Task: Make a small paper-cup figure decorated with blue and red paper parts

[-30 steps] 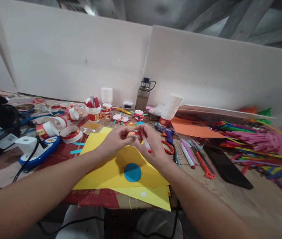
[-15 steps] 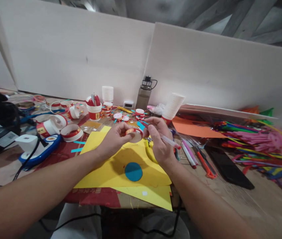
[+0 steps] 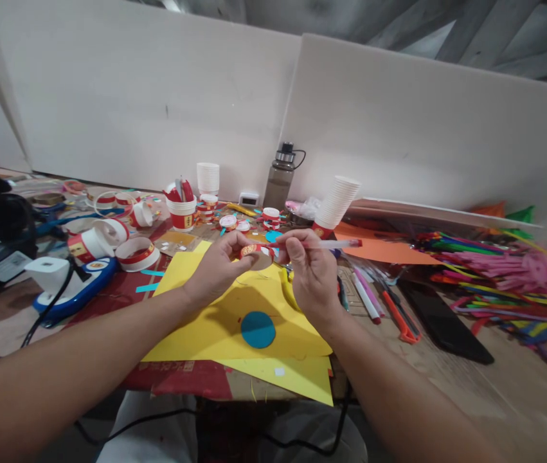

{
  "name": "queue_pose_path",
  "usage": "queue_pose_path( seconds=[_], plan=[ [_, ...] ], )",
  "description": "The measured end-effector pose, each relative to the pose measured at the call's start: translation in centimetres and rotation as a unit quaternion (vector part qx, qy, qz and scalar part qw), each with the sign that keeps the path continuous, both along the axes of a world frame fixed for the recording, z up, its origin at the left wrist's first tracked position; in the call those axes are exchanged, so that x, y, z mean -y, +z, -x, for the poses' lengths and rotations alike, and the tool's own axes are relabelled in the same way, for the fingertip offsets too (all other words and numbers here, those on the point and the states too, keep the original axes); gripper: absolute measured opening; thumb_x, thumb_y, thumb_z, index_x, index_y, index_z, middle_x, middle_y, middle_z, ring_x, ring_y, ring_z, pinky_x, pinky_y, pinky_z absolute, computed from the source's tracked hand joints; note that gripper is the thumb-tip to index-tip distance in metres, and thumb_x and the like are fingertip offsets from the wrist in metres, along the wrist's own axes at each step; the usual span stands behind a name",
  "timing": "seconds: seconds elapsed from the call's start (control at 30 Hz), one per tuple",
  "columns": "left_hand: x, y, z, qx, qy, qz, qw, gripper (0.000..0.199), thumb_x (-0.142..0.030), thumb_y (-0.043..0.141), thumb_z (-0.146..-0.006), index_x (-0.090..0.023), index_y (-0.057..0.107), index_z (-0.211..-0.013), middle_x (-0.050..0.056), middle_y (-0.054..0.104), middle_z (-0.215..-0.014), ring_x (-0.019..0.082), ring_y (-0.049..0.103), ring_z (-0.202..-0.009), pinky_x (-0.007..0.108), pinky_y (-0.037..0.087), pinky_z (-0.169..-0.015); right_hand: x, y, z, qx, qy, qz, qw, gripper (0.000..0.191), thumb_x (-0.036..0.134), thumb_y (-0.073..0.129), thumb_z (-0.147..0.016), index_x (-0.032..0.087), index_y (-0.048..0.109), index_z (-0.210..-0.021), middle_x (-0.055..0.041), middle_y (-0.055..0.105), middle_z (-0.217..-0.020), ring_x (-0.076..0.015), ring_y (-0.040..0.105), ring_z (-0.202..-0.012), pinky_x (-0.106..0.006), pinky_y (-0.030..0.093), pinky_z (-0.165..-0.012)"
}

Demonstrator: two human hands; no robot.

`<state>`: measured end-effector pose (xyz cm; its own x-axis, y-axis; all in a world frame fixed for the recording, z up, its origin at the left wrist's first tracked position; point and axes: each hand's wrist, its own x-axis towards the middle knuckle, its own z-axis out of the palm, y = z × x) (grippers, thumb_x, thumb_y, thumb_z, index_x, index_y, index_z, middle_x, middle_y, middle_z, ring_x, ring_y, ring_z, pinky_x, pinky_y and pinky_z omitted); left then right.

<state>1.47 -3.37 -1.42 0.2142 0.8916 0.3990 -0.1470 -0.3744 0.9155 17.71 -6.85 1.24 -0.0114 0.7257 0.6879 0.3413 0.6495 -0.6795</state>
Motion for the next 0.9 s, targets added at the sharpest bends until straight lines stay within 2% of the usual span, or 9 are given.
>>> queue_pose_path(
  seconds=[0.2, 0.9],
  plan=[
    [0.08, -0.04, 0.03, -0.008, 0.008, 0.000, 1.000, 0.014, -0.026, 0.071, -0.074, -0.018, 0.060, -0.079, 0.000, 0.061, -0.078, 0.013, 0.053, -0.073, 0.025, 0.042, -0.071, 0.21, -0.21, 0.03, 0.023, -0.007, 0.005, 1.000, 0.029, 0.047, 0.046, -0.096, 0.023, 0.059, -0.088, 0.0006, 0.059, -0.068, -0.0139, 0.055, -0.063, -0.029, 0.042, -0.062],
    [-0.03, -0.06, 0.15, -0.063, 0.024, -0.057, 0.996, 0.013, -0.024, 0.069, -0.075, -0.019, 0.057, -0.075, 0.000, 0.060, -0.075, 0.014, 0.052, -0.071, 0.027, 0.041, -0.069, 0.23, 0.00, -0.03, 0.086, -0.025, -0.036, 0.995, 0.024, 0.039, 0.044, -0.098, 0.022, 0.057, -0.086, 0.0004, 0.058, -0.070, -0.0134, 0.055, -0.063, -0.029, 0.041, -0.061]
  ],
)
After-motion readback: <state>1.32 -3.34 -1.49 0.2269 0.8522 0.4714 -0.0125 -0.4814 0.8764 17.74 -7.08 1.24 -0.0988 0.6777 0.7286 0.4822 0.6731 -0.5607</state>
